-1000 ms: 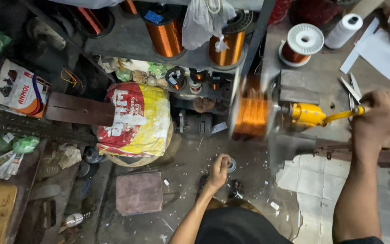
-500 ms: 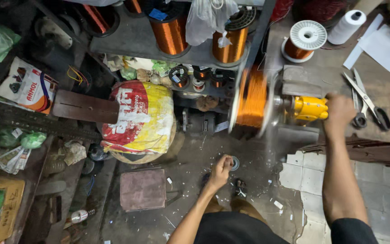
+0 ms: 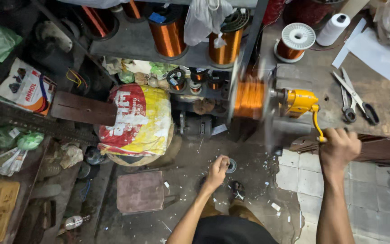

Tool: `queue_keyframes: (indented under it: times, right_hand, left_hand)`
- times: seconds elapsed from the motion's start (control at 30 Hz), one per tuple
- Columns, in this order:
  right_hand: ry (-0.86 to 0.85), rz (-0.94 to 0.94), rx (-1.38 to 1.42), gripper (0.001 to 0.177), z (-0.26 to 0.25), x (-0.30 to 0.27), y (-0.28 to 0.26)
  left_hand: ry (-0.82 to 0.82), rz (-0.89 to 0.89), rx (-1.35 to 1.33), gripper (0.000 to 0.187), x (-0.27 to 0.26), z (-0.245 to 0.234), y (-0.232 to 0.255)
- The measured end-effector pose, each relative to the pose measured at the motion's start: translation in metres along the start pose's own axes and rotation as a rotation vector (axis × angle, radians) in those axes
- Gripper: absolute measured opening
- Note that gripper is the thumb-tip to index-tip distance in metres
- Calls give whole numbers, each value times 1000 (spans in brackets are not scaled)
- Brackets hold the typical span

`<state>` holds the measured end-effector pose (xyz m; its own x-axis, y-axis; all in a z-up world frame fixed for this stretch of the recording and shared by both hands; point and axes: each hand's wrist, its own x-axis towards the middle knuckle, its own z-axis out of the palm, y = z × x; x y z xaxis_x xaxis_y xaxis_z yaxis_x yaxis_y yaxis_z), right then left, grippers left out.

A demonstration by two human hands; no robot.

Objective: The person winds copper wire onto a white plastic bobbin using a manual crank winder. They secure the wire ends with a thin tie, trim the excess with scissors, and continue winding until the bobbin is full.

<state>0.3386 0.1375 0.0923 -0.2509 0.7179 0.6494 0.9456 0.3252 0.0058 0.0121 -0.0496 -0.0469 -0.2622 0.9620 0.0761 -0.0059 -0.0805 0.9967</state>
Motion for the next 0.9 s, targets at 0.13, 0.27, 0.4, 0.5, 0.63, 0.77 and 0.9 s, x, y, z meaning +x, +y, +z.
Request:
queue_keyframes:
  times: [0.13, 0.27, 0.4, 0.5, 0.63, 0.77, 0.9]
  right_hand:
    - [87, 21, 49, 13, -19, 24, 11]
    - [122, 33, 21, 8, -3, 65, 34]
    - [67, 63, -4, 8, 38, 106, 57]
    - [44, 64, 58, 11, 70, 131, 67]
    - [-14, 80, 86, 15, 111, 146, 61]
    - [-89, 151, 76, 15, 143, 135, 48]
    - [-147, 114, 116, 16, 153, 90, 42]
  left_hand:
    - [4, -120, 24, 31, 1, 3, -8]
    - [-17, 42, -5, 32, 10, 3, -8]
    - [37, -66, 94, 29, 16, 5, -3]
    - [40, -12, 117, 29, 16, 5, 1]
    - [15, -62, 109, 29, 13, 2, 2]
    - [-7, -100, 17, 28, 5, 3, 0]
    - [-6, -70, 51, 28, -10, 3, -2]
